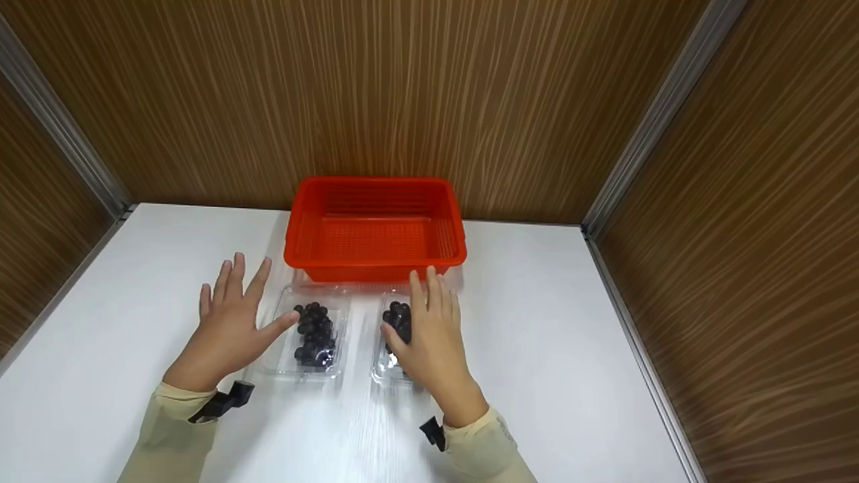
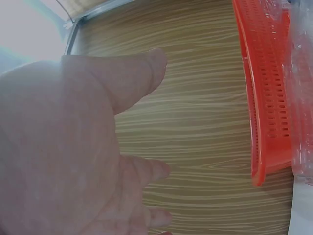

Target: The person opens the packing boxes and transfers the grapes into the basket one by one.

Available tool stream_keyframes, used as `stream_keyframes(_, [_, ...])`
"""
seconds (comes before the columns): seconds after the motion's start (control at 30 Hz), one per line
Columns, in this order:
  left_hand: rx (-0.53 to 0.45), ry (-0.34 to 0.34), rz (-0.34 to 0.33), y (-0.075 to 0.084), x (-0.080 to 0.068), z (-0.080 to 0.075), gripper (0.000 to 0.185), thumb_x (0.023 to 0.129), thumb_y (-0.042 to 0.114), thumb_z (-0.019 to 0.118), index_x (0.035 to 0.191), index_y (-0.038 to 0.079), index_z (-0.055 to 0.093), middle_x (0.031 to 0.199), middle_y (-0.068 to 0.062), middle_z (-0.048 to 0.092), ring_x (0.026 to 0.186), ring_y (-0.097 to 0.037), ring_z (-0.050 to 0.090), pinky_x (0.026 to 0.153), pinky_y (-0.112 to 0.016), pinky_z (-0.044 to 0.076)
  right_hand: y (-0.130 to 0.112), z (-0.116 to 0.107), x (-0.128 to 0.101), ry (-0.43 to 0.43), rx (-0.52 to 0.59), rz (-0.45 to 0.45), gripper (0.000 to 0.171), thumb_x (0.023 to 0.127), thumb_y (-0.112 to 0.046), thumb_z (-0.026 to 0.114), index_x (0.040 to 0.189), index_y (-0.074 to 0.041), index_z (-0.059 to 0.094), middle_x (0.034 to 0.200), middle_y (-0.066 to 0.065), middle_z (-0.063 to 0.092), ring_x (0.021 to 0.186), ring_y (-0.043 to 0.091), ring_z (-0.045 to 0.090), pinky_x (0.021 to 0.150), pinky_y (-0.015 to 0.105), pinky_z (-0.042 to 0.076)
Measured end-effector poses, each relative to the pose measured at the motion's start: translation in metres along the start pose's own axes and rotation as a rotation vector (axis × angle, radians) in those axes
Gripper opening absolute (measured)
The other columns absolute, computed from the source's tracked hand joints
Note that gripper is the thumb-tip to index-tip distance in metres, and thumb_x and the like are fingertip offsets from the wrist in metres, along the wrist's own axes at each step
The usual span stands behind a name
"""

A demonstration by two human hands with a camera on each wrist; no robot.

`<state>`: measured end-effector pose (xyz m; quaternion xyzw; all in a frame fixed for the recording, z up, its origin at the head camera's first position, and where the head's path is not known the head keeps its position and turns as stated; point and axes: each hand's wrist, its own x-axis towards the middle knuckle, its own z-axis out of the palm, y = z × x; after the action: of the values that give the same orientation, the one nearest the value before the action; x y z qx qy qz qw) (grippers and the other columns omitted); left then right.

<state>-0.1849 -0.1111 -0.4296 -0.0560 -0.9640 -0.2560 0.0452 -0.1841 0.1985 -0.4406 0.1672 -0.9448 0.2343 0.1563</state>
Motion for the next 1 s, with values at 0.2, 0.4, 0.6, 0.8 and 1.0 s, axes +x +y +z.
stream_keyframes(0.2, [-0.014, 0.019, 0.030, 0.006, -0.004, -0.002, 0.098, 0.093, 0.060, 0.066, 0.167, 0.021, 0.015, 0.172, -0.021, -0.006, 0.157, -0.043, -0.010, 0.118, -0.072, -0.008, -0.003, -0.002, -0.003, 0.009, 0.016, -0.016, 0.087, 0.090, -0.032, 0.080, 0.158, -0.004, 0.036, 0.165, 0.019, 0.030, 0.154, 0.037, 0.023, 0.125, 0.061, 0.008])
stream_keyframes(0.4, [-0.065, 0.015, 0.021, 0.007, -0.009, -0.006, 0.096, 0.093, 0.060, 0.066, 0.167, 0.025, 0.016, 0.172, -0.016, -0.012, 0.157, -0.038, -0.015, 0.120, -0.072, 0.003, -0.011, -0.005, -0.008, -0.029, 0.096, -0.020, 0.077, 0.091, -0.041, 0.078, 0.154, -0.008, 0.047, 0.159, 0.016, 0.042, 0.146, 0.040, 0.038, 0.119, 0.062, 0.029])
stream_keyframes(0.6, [-0.051, 0.018, 0.020, 0.005, -0.014, -0.010, 0.104, 0.090, 0.059, 0.071, 0.168, 0.027, 0.011, 0.173, -0.013, -0.014, 0.157, -0.037, -0.017, 0.121, -0.069, 0.008, -0.018, -0.005, -0.008, -0.058, 0.117, -0.005, 0.064, 0.091, -0.039, 0.078, 0.144, -0.010, 0.058, 0.144, 0.012, 0.058, 0.132, 0.035, 0.053, 0.113, 0.056, 0.041])
stream_keyframes(0.8, [0.008, -0.048, 0.098, 0.005, -0.013, -0.005, 0.111, 0.084, 0.054, 0.080, 0.167, 0.021, 0.014, 0.173, -0.017, -0.006, 0.158, -0.040, -0.011, 0.122, -0.069, 0.002, -0.022, 0.006, -0.008, -0.116, 0.107, -0.006, 0.047, 0.091, -0.035, 0.079, 0.128, -0.008, 0.068, 0.128, 0.010, 0.066, 0.121, 0.032, 0.058, 0.106, 0.052, 0.046])
stream_keyframes(1.0, [-0.012, -0.104, 0.077, 0.004, -0.003, 0.011, 0.113, 0.084, 0.047, 0.084, 0.167, 0.019, 0.013, 0.172, -0.020, 0.001, 0.157, -0.048, 0.004, 0.117, -0.070, 0.023, -0.029, 0.026, -0.007, -0.161, 0.111, -0.065, 0.044, 0.091, -0.037, 0.077, 0.123, -0.007, 0.070, 0.125, 0.010, 0.067, 0.124, 0.034, 0.055, 0.107, 0.055, 0.044])
